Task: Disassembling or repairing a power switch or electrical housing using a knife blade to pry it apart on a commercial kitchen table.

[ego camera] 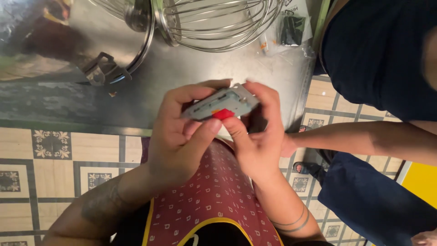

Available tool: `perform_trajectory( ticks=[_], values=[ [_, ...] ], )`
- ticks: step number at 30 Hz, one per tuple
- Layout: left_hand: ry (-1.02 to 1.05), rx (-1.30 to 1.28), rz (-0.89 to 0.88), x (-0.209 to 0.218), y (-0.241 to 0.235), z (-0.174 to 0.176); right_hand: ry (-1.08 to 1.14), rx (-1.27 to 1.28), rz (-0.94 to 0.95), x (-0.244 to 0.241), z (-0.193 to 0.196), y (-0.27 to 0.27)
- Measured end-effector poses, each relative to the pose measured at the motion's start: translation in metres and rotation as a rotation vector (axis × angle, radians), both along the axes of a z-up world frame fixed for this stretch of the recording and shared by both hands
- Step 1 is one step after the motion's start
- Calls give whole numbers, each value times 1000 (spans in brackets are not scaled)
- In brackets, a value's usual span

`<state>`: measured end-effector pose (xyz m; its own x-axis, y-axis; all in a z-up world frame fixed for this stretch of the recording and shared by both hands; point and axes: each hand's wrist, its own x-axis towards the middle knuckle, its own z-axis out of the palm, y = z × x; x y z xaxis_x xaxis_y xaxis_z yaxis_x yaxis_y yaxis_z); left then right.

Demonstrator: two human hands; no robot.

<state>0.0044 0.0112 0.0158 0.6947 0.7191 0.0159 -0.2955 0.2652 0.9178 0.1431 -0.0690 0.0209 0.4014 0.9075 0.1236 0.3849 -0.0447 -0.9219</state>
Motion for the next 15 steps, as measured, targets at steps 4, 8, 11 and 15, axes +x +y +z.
perform_trajectory(
  ticks=[4, 8, 11, 15],
  values=[
    [-224, -148, 6, 3, 4, -8, 594, 67, -168, 0, -17, -8],
    [206, 352, 86, -10, 25, -2, 341, 63, -193, 6, -16, -20],
    [367, 601, 71, -13, 37, 22, 2, -22, -146, 9, 9, -14],
    [347, 701, 128, -13, 35, 29, -66, 36, -75, 9, 8, -10]
  ],
)
